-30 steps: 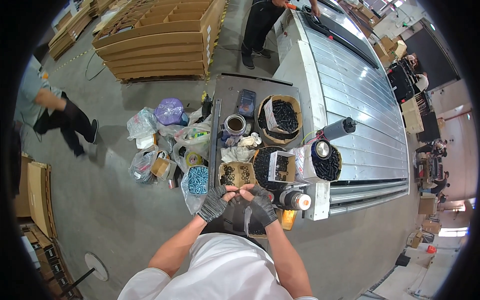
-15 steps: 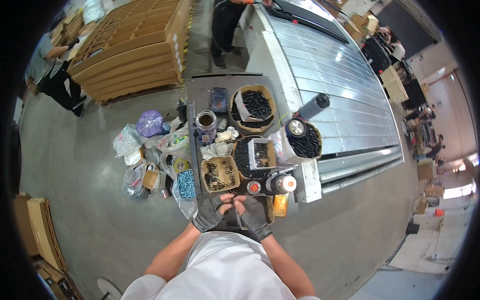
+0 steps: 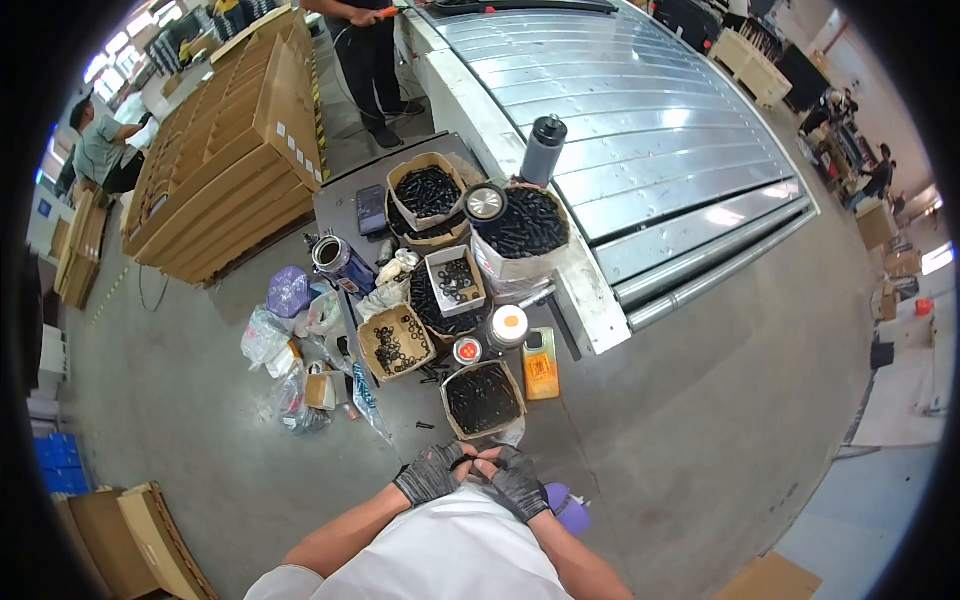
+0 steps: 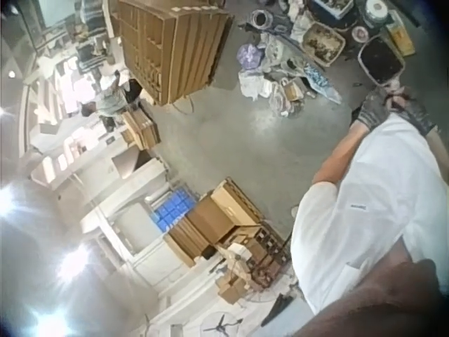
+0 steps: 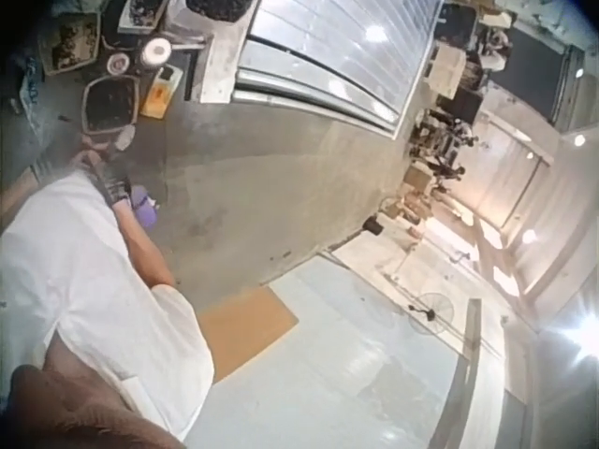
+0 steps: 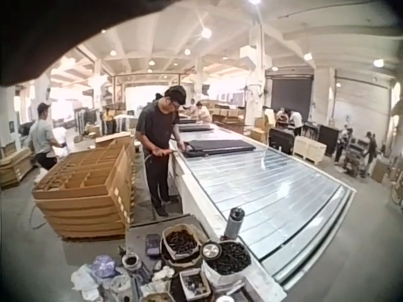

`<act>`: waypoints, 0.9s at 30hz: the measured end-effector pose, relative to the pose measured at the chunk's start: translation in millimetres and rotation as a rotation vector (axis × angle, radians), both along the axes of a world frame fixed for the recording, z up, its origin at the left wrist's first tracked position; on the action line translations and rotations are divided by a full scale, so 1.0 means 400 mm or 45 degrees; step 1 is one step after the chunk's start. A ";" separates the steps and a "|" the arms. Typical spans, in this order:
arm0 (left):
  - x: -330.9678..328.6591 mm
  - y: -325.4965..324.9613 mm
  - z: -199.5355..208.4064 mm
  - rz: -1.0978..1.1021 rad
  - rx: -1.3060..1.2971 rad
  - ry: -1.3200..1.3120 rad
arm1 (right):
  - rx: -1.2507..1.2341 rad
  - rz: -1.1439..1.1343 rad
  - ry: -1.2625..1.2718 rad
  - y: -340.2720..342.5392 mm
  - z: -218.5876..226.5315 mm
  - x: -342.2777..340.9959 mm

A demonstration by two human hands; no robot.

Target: The recorder is sorting and preparing small mechanical components, such as screws and fasteners, at a workstation on a treadmill assembly line.

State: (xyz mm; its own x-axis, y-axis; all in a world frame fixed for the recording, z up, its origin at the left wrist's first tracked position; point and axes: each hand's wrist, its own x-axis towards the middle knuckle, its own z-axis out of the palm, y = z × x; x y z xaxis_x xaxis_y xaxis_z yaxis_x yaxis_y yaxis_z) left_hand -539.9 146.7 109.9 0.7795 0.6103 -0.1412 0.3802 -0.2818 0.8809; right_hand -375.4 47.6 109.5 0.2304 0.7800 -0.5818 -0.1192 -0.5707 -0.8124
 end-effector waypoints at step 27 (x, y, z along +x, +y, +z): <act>0.288 0.124 -0.254 -0.133 0.508 0.254 | 0.236 -0.458 -0.573 -0.270 -0.185 0.218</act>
State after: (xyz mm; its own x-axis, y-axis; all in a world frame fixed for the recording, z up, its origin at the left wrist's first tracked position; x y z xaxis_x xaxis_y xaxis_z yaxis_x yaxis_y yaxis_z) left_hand -424.7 196.2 8.4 0.8210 0.5672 -0.0645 0.4829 -0.6298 0.6084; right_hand -288.1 -60.4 35.4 0.6905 0.6865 -0.2278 0.0997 -0.4023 -0.9101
